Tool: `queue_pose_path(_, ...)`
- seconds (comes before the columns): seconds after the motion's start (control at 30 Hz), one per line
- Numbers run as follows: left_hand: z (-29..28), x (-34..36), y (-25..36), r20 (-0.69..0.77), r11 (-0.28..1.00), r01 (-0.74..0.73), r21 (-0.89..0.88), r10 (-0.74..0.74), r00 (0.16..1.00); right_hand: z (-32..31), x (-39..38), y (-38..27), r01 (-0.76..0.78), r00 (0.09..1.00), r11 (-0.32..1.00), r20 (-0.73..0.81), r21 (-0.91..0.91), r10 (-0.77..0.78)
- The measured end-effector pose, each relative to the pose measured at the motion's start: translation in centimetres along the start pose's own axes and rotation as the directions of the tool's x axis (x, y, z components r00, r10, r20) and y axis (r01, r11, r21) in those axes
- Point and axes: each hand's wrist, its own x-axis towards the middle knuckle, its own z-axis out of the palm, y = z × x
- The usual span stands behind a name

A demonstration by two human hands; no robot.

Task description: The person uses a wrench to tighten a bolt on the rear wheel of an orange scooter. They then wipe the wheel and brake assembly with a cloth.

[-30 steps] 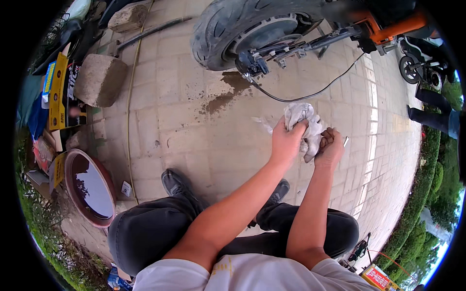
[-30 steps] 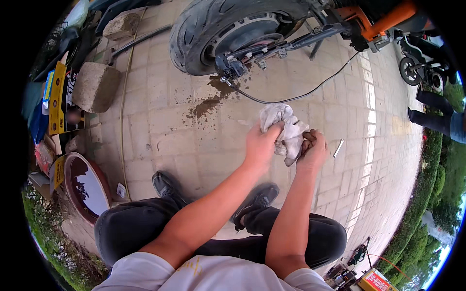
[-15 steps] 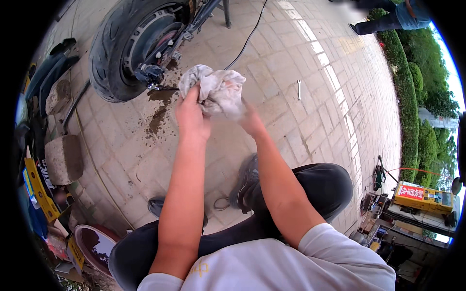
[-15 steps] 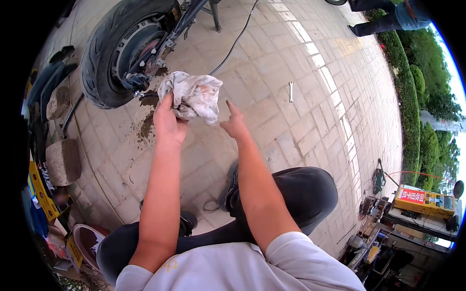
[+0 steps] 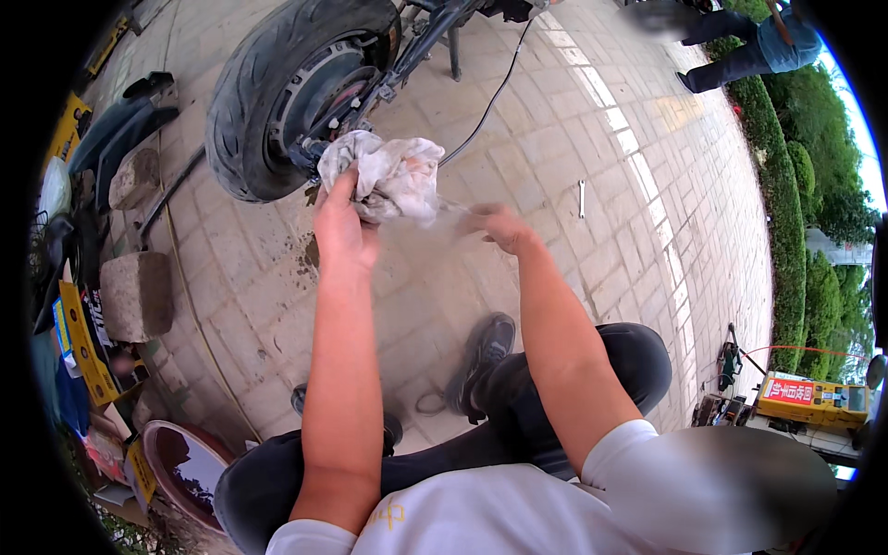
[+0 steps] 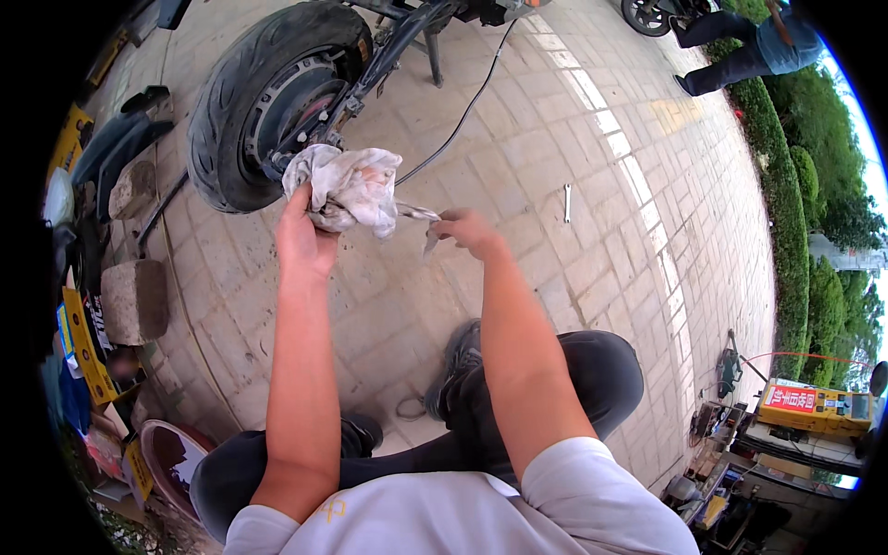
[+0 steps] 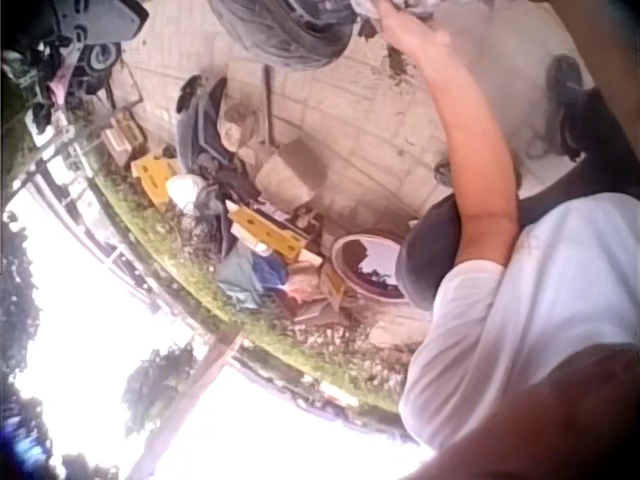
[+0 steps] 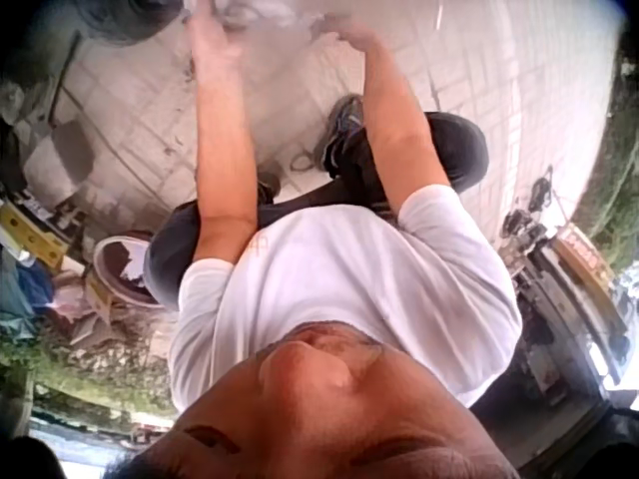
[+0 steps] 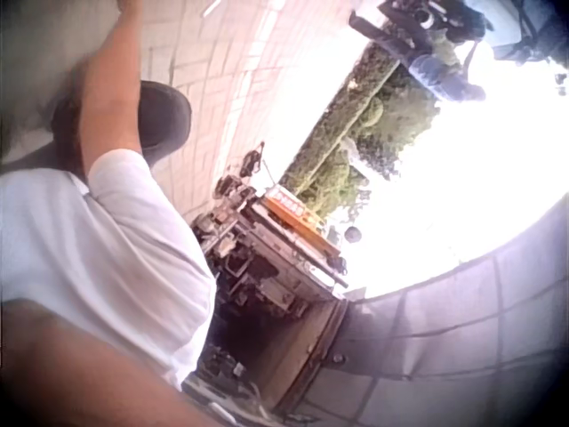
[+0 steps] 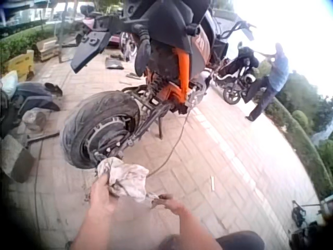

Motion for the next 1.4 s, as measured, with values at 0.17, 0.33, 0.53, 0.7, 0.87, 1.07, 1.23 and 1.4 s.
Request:
queue_pose_path(0.17,1.7,-0.6,-0.6,0.144,0.994,-0.041,0.101,0.026,0.989,-6.1,-0.9,-8.1,0.062,0.991,0.996,-0.118,-0.061,-0.069)
queue_pose_path(0.33,1.8,-1.5,-2.5,0.189,0.990,0.105,0.089,-0.121,0.974,0.6,-6.2,-18.5,0.156,0.986,0.974,0.083,-0.163,-0.144)
queue_pose_path(0.53,0.0,-3.1,-3.6,0.188,0.980,0.194,0.048,-0.199,0.962,3.0,-7.6,-15.5,0.553,0.815,0.703,0.468,-0.448,-0.343)
queue_pose_path(0.7,-3.5,-3.8,-2.2,0.084,0.965,0.233,0.117,-0.243,0.966,5.3,-4.5,-12.7,0.726,0.635,0.222,0.512,-0.651,-0.579)
queue_pose_path(0.87,-6.3,-3.8,-2.0,-0.330,0.996,-0.049,0.074,0.071,0.941,9.7,-6.8,-14.3,0.685,0.627,0.156,0.467,-0.711,-0.624)
queue_pose_path(1.07,-5.4,0.8,-0.3,-0.177,0.512,-0.251,0.822,0.647,0.741,8.3,-10.2,-17.8,0.726,0.607,0.236,0.440,-0.646,-0.662)
queue_pose_path(1.23,-3.4,3.1,-0.5,0.030,0.231,-0.298,0.926,0.744,0.668,4.1,-14.3,-18.6,0.733,0.664,0.391,0.460,-0.557,-0.590)
queue_pose_path(1.4,-3.4,3.1,1.4,0.190,-0.031,-0.232,0.972,0.686,0.702,1.3,-15.3,-17.4,0.668,0.739,0.489,0.424,-0.561,-0.523)
